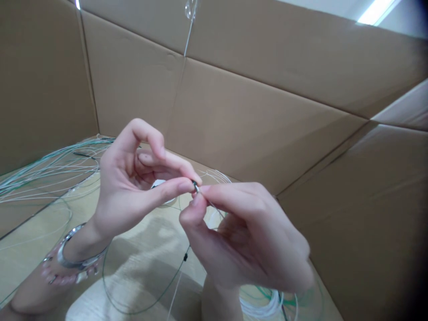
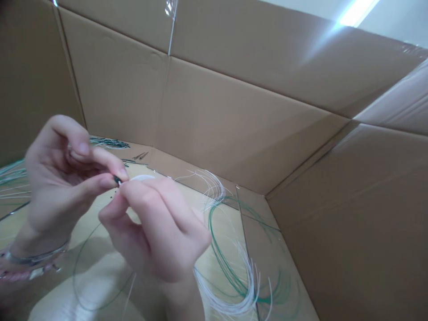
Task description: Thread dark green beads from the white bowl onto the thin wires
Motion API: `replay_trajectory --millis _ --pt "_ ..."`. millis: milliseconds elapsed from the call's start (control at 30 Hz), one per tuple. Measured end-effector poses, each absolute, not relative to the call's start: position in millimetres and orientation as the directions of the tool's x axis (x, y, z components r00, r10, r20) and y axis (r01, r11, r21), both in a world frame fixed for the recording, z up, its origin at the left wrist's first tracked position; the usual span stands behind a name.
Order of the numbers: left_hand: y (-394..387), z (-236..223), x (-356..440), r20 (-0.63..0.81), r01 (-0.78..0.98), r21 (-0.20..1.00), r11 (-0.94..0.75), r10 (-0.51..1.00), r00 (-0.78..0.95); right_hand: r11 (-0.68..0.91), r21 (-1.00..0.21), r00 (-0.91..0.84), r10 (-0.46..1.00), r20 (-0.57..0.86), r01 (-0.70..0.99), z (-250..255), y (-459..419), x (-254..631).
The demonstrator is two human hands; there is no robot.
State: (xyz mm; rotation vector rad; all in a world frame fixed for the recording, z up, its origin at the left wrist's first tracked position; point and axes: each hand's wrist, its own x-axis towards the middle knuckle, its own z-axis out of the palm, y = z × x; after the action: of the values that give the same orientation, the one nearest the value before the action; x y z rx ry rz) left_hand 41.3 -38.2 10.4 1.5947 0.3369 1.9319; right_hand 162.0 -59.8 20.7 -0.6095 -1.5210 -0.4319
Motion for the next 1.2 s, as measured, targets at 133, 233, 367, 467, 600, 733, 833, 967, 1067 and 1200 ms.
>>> replay_trajectory --millis 133,233,367,467,600,733,833,967,1067,1200 --pt "-38.2 10.5 41.1 0.795 -0.312 0.549 -0.776 0.599 -0.090 0.787 -0.095 0.011 0.111 0.994 0.610 20.5 -58.5 162.7" --pt "-38.5 11.0 41.5 0.798 -0.308 0.548 -0.778 0.596 -0.085 0.792 -0.098 0.018 0.109 0.994 0.603 20.8 -57.3 162.5" --pt "-39.2 11.6 41.9 0.792 -0.272 0.562 -0.781 0.603 -0.096 0.812 -0.110 0.043 0.104 0.994 0.573 20.7 -55.4 162.0" --pt "-39.8 11.9 42.2 0.788 -0.265 0.568 -0.779 0.608 -0.099 0.839 -0.147 0.068 0.131 0.989 0.524 20.6 -54.5 161.7" --pt "-40.2 12.2 43.2 0.791 -0.287 0.564 -0.774 0.606 -0.081 0.847 -0.137 0.076 0.114 0.991 0.513 21.5 -55.2 161.0" --pt "-40.2 12.3 43.7 0.790 -0.293 0.565 -0.771 0.608 -0.076 0.838 -0.135 0.086 0.105 0.991 0.528 22.7 -56.0 159.1" --pt "-40.0 12.2 43.3 0.792 -0.291 0.564 -0.773 0.605 -0.074 0.832 -0.145 0.098 0.109 0.989 0.535 23.2 -56.2 158.2" --pt "-39.8 12.5 42.9 0.802 -0.281 0.553 -0.785 0.593 -0.079 0.820 -0.134 0.097 0.097 0.991 0.556 23.4 -56.4 159.5" --pt "-39.3 12.9 43.3 0.811 -0.281 0.539 -0.794 0.579 -0.081 0.816 -0.120 0.073 0.095 0.993 0.565 23.2 -55.6 161.4" --pt "-39.0 13.1 44.1 0.814 -0.288 0.532 -0.796 0.575 -0.087 0.820 -0.106 0.036 0.104 0.994 0.562 22.6 -54.4 163.1"
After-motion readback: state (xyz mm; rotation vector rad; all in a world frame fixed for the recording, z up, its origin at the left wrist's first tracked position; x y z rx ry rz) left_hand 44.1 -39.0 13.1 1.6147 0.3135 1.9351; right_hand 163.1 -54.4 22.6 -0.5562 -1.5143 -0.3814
